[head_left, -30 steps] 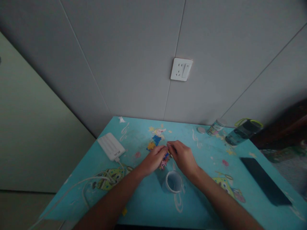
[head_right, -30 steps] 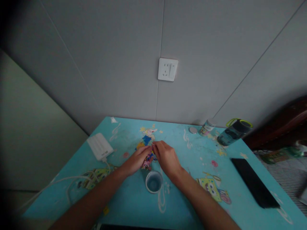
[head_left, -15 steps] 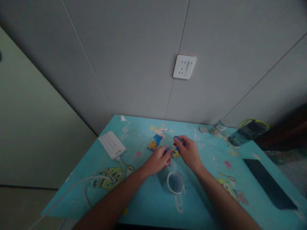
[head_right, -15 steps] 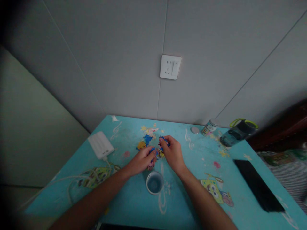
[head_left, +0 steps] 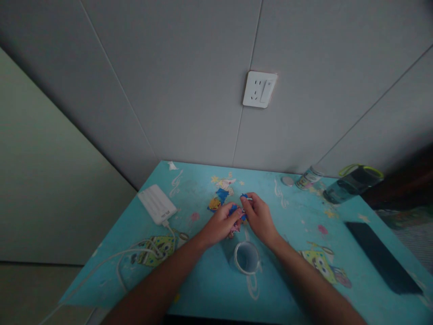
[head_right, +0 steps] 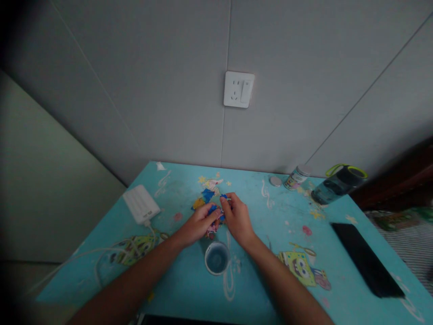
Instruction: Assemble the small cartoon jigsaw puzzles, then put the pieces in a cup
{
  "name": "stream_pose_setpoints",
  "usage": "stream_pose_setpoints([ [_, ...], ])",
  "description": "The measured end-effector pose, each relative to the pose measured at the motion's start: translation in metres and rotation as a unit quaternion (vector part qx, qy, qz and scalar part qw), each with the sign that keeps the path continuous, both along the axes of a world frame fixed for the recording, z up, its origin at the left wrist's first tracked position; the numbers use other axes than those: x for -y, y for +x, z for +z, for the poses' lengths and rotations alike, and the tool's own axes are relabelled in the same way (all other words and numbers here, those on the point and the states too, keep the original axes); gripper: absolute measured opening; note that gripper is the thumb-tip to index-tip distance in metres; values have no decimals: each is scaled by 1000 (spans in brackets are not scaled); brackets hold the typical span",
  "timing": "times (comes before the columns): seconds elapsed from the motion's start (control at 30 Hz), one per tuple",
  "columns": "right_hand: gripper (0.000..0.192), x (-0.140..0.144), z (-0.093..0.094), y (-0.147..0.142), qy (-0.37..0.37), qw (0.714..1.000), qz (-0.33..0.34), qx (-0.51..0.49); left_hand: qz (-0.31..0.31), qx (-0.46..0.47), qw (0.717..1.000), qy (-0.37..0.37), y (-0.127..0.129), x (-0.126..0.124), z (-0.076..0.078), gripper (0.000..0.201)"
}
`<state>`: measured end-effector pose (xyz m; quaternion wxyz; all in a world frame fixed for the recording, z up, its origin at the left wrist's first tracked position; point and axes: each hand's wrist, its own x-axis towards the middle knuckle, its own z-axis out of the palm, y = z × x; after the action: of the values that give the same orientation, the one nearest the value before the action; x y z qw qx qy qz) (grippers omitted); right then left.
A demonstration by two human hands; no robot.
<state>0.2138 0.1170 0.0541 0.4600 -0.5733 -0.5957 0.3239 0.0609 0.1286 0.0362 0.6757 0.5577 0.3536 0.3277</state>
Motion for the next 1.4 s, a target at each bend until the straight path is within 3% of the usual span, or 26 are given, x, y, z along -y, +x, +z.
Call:
stream_pose_setpoints([
  [0.17, 35, -2, 5, 0, -48, 990, 1, -132, -13, 21, 1000, -13, -2, 2, 8, 37],
  [0.47, 41, -7, -3, -1, -74, 980, -15, -185, 38, 64, 994, -83, 1, 1, 4, 34],
  [0.63, 41, -1, 11, 4, -111, 975, 25, -192, 70, 81, 989, -102, 0, -3, 2, 34],
  [0.73, 41, 10, 34, 13, -147, 975, 65, -156, 82, 84, 988, -101, -2, -5, 1, 33],
  [0.87, 41, 33, 73, 25, -165, 974, 153, -25, 73, 79, 989, -100, -2, -4, 0, 31],
  [1.0, 35, 54, 102, 29, -170, 953, 240, 78, 73, 79, 990, -93, -1, -3, -2, 31],
  [1.17, 34, 64, 107, 25, -172, 926, 284, 180, 71, 78, 991, -82, 0, -3, -3, 32],
  [1.3, 43, 66, 104, 25, -151, 923, 293, 197, 69, 76, 992, -75, 0, -3, -4, 31],
  [1.4, 39, 68, 107, 24, -133, 921, 312, 191, 62, 74, 993, -72, 0, -3, -5, 31],
])
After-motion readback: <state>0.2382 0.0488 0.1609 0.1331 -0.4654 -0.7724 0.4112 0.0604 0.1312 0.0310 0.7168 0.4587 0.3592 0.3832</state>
